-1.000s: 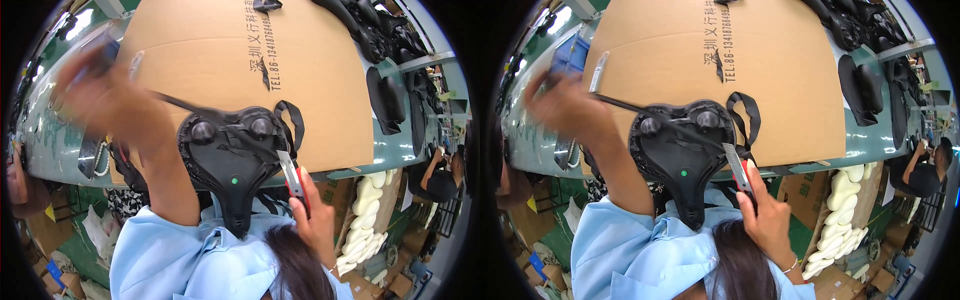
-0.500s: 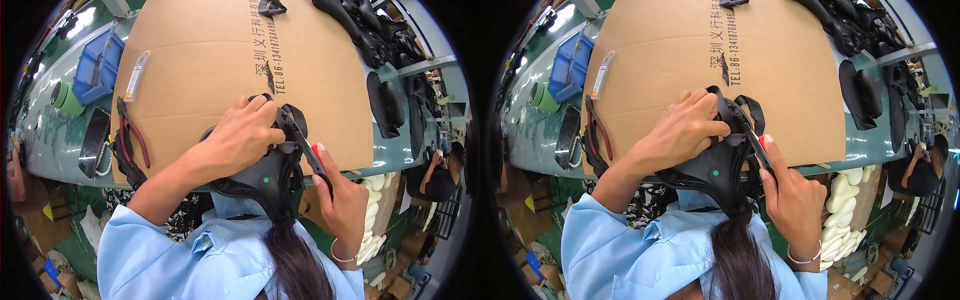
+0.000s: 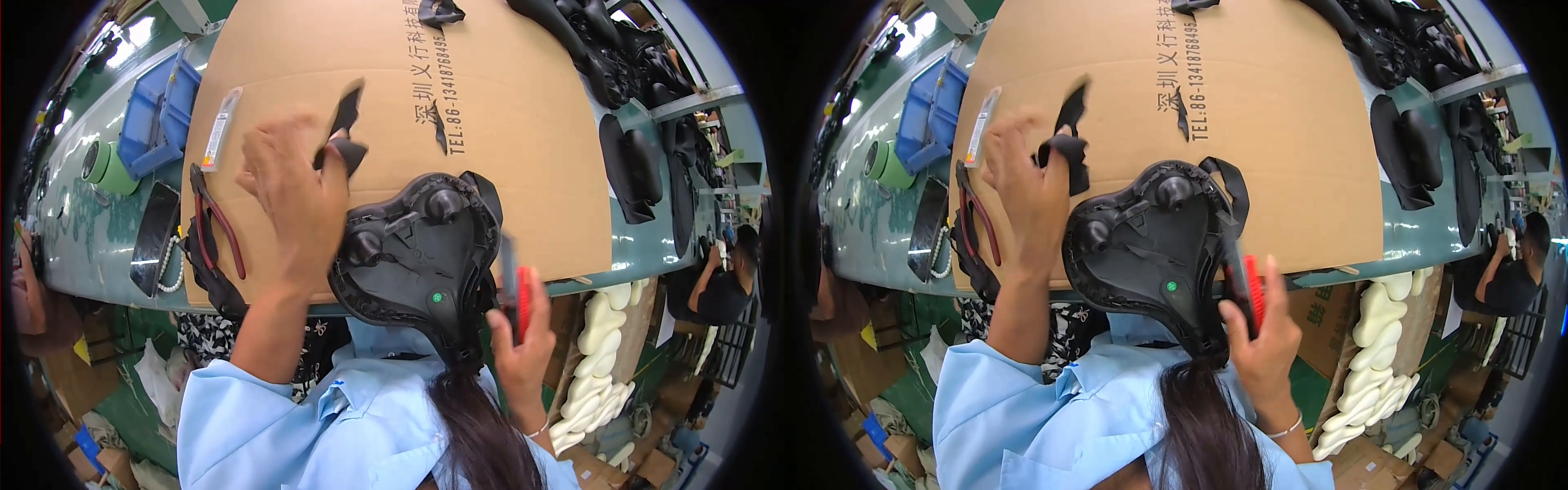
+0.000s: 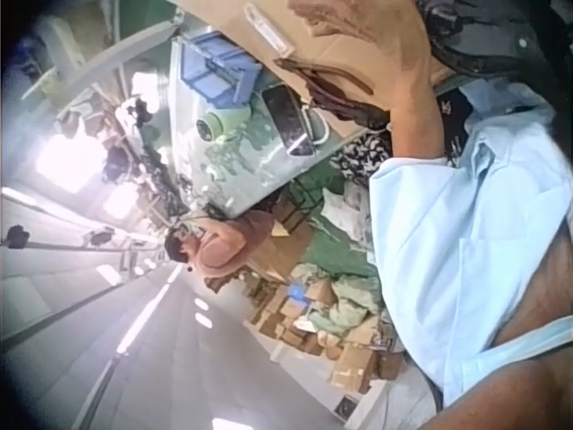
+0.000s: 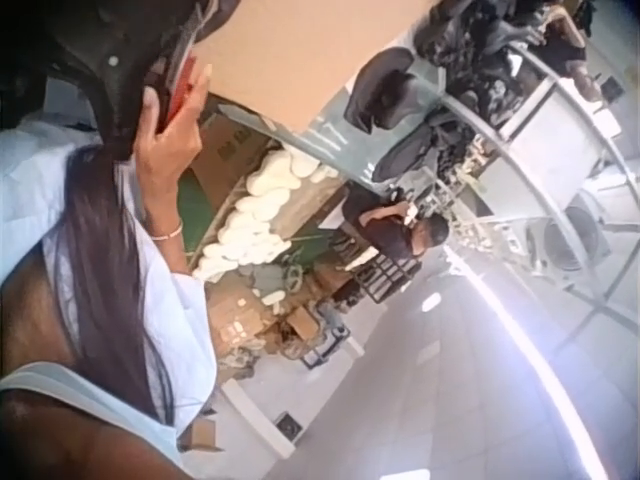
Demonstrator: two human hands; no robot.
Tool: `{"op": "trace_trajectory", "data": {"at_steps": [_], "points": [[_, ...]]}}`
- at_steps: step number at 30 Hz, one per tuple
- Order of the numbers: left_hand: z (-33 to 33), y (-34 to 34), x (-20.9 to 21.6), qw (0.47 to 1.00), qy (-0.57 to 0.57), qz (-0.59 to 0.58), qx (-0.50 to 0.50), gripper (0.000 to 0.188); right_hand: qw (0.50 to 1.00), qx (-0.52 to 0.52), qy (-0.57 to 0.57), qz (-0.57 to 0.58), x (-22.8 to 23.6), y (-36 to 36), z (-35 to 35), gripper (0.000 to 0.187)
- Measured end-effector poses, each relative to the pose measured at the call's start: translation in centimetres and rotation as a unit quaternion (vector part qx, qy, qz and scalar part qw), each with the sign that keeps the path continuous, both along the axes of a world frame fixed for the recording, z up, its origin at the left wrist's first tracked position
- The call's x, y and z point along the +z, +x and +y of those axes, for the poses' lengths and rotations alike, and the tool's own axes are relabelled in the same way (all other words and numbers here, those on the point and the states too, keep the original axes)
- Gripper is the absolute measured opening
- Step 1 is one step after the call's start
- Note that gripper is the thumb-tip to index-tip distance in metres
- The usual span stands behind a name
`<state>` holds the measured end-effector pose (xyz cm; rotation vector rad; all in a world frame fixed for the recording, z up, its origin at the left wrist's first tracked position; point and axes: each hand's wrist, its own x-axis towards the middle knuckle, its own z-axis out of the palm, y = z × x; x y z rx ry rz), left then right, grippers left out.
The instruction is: Trimming excess leather or fabric from the bottom of bicycle seats using a utility knife.
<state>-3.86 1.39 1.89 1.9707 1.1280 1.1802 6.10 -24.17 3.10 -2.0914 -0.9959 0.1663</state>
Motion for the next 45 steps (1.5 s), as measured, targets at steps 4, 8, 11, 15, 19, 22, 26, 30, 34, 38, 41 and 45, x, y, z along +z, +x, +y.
{"op": "trace_trajectory", "data": {"at_steps": [4, 8, 11, 15, 19, 22, 26, 30, 34, 38, 41, 45], "points": [[2.6, -0.6, -1.0, 0.975, 0.067, 0.131, -0.17, 0.046, 0.981, 0.013, 0.054, 0.184, -1.7, 3.8, 5.2, 0.056], [3.5, 0.9, 1.1, 0.796, -0.393, 0.071, -0.455, 0.05, 0.951, 0.097, 0.112, 0.27, -0.4, 7.3, 10.7, 0.048], [7.7, 2.4, 0.4, 0.838, -0.424, -0.03, -0.342, 0.059, 0.943, 0.044, 0.169, 0.285, 0.9, 14.7, 15.0, 0.035], [18.8, 3.1, -2.0, 0.773, -0.435, -0.442, -0.135, 0.045, 0.986, -0.105, 0.115, 0.061, -1.3, 31.8, 17.1, 0.032], [14.2, 10.2, -3.2, 0.933, -0.278, -0.083, -0.215, 0.028, 0.952, -0.208, 0.009, -0.226, -5.0, 45.8, 14.5, 0.043], [7.4, 14.1, -2.3, 0.907, 0.064, 0.11, -0.401, 0.042, 0.921, -0.151, 0.006, -0.36, -6.6, 49.3, 15.4, 0.045], [1.8, 15.0, -1.7, 0.643, 0.077, 0.221, -0.729, 0.037, 0.918, -0.146, -0.184, -0.319, -4.0, 49.1, 16.5, 0.05], [0.3, 12.7, 2.6, 0.497, -0.154, 0.264, -0.812, 0.031, 0.995, -0.094, -0.028, -0.025, 1.1, 46.0, 14.4, 0.042], [-0.6, 11.0, 1.4, 0.844, -0.131, 0.154, -0.497, 0.06, 0.938, -0.057, 0.238, 0.247, 6.0, 31.6, 14.0, 0.031], [-2.3, 11.8, 1.2, 0.938, 0.046, 0.065, -0.338, 0.091, 0.785, -0.004, 0.395, 0.477, 8.5, 18.8, 12.0, 0.021], [-2.7, 11.4, 0.0, 0.941, 0.126, -0.085, -0.302, 0.086, 0.786, -0.017, 0.343, 0.513, 8.4, 11.0, 10.5, 0.035], [-2.0, 6.1, 0.7, 0.931, -0.16, -0.198, -0.262, 0.053, 0.845, 0.047, 0.249, 0.471, 7.5, 10.7, 7.4, 0.052]]}}
